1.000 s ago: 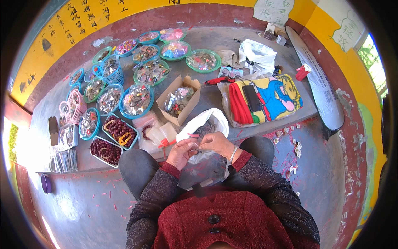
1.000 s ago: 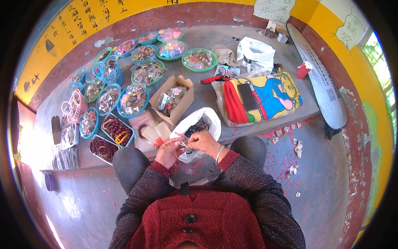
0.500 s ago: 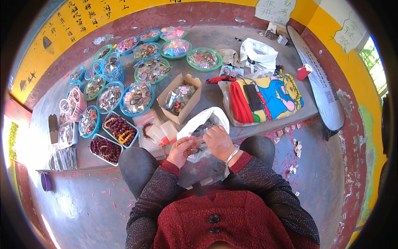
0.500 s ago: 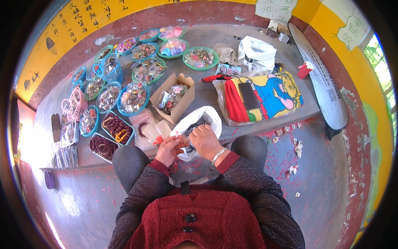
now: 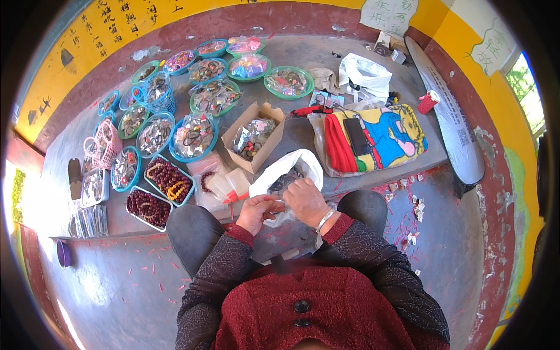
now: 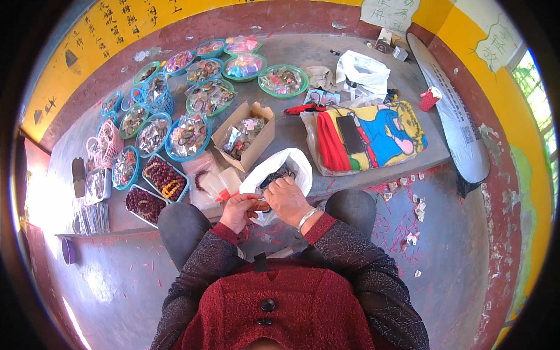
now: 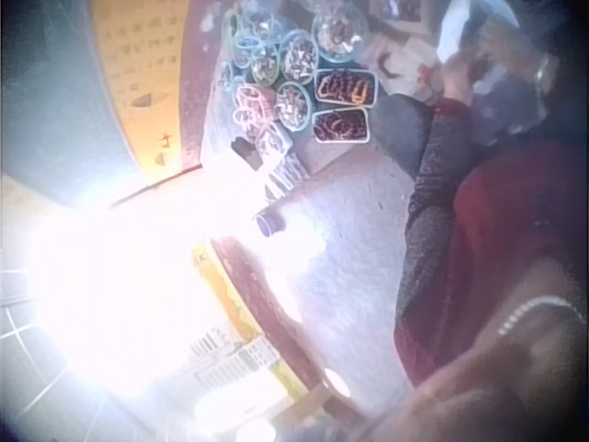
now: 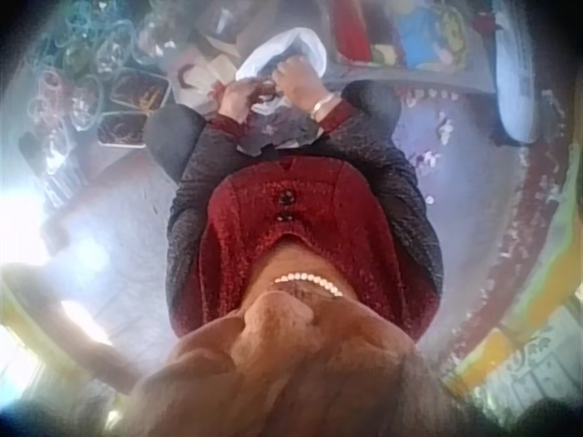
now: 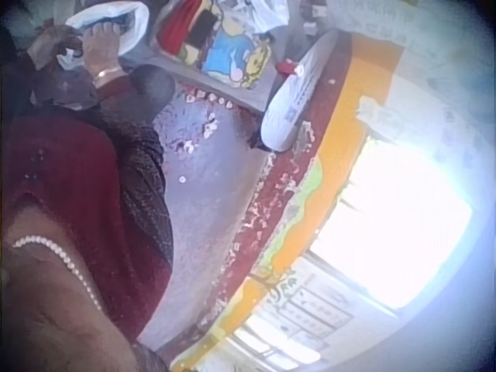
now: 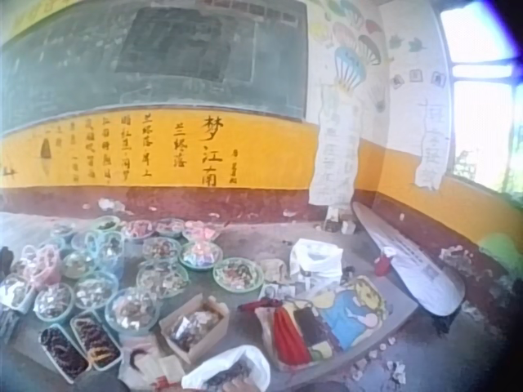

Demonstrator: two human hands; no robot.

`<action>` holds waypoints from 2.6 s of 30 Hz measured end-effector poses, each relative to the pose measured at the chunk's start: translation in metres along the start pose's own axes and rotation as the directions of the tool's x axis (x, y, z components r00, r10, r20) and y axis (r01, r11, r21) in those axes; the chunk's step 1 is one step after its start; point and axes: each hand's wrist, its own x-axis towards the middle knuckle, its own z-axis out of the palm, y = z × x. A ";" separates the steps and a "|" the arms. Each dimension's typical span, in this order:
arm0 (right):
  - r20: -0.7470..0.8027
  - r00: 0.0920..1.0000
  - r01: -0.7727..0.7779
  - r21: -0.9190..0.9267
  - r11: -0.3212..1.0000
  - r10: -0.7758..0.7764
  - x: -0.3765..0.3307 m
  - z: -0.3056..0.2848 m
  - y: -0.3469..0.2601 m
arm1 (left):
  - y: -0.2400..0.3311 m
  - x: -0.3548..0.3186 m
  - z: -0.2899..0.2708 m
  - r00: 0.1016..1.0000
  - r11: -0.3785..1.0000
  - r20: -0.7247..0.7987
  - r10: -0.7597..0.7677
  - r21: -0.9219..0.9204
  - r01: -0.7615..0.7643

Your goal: The person sits on the floor and sorts small dark beads from a white bag into clear plastic bags. They handle the beads and bags by hand, occasionally picking up items from the surrounding display of beaded bracelets and hair accessories.

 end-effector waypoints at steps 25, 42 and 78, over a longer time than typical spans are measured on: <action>0.281 0.877 -0.472 0.655 0.589 0.391 -0.007 0.017 0.014 | 0.004 0.004 -0.011 0.941 0.981 -0.285 0.182 -0.010 -0.192; 0.632 0.698 -0.672 0.741 0.002 0.336 -0.005 0.009 0.016 | 0.015 -0.008 0.001 0.974 0.982 0.143 0.177 -0.094 -0.165; 0.571 0.732 -0.679 0.653 0.335 0.372 -0.006 0.016 0.019 | -0.004 0.008 -0.017 0.995 0.986 -0.091 -0.027 0.164 0.042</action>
